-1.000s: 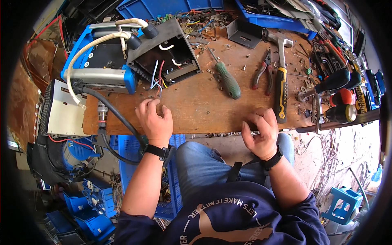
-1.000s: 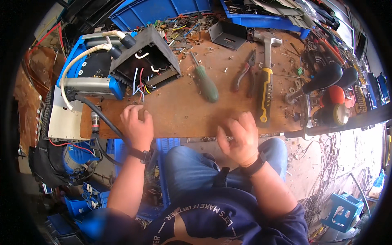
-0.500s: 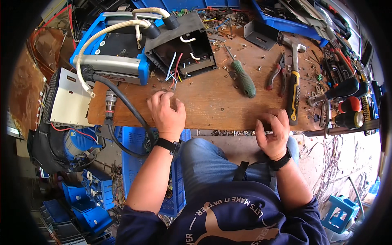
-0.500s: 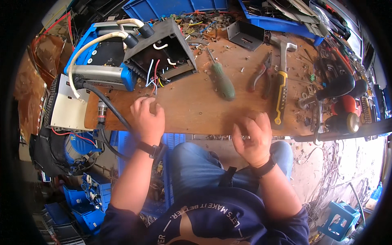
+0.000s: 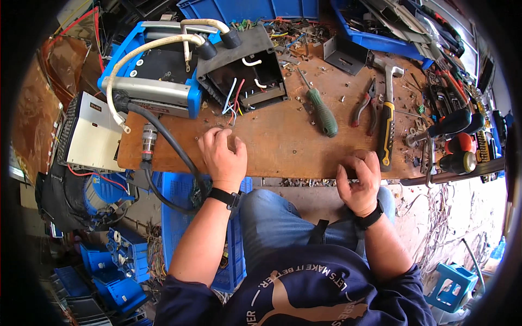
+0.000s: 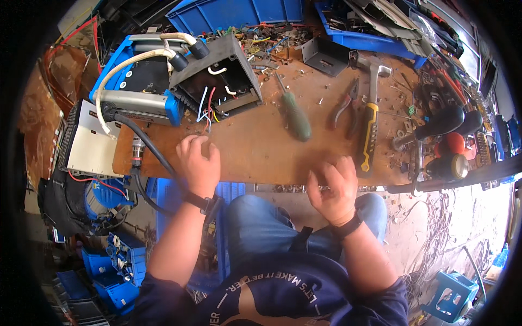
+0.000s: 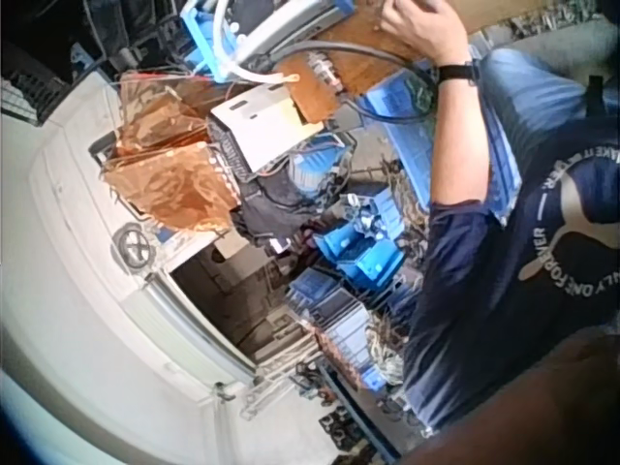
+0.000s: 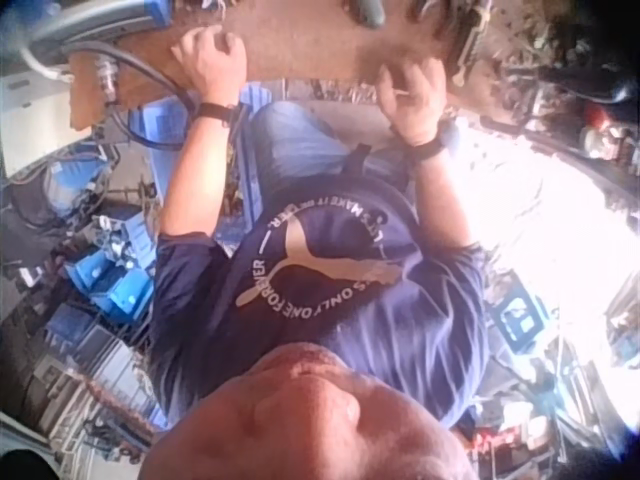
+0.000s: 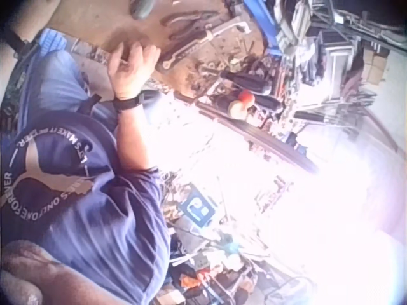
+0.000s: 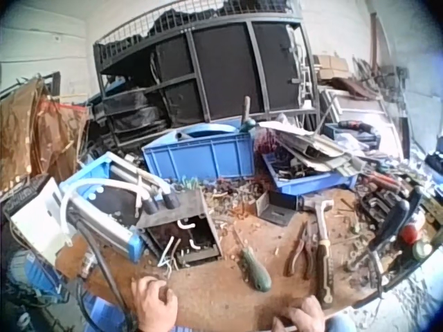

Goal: The person is repairing a black electronic device, likely a film gear unit, on a cluttered workbench. They use a screwdriver to remove screws from the casing, detach the cover, and manipulate internal wires and components. The person repeatedly opens and closes the casing to inspect the interior and adjust connections.

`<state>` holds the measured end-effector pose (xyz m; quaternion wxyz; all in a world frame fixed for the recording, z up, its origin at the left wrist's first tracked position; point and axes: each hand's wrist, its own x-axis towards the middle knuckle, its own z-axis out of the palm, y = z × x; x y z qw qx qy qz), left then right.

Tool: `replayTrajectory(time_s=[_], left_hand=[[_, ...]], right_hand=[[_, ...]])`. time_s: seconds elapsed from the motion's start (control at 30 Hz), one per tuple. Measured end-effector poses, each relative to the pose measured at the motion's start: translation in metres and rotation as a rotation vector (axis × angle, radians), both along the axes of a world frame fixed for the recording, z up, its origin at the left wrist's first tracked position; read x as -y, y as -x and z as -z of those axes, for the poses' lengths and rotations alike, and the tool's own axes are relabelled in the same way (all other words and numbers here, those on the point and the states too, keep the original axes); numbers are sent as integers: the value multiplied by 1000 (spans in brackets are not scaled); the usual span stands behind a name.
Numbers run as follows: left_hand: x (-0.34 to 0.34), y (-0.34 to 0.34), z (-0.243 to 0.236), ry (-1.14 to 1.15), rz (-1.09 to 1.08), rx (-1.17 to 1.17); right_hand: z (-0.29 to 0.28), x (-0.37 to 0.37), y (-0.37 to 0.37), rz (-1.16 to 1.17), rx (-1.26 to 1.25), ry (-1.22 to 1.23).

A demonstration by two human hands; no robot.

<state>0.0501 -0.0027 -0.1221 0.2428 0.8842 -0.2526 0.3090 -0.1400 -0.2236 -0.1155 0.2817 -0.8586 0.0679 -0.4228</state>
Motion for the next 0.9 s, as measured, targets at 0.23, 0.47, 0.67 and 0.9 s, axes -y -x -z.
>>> replayTrajectory(time_s=[0.23, 0.47, 0.67, 0.9], left_hand=[[1, -2, -1, 40, 35, 55], [4, -1, -19, -31, -85, -120], [5, -23, -52, 354, -139, -255], [22, -47, -61, 264, -92, -438]], right_hand=[[-1, 2, 1, -8, 2, 22], [-45, -15, -3, -22, -57, 31], [-121, -27, -64, -141, -188, 10], [-113, -2, -164, -24, -568, 23]])
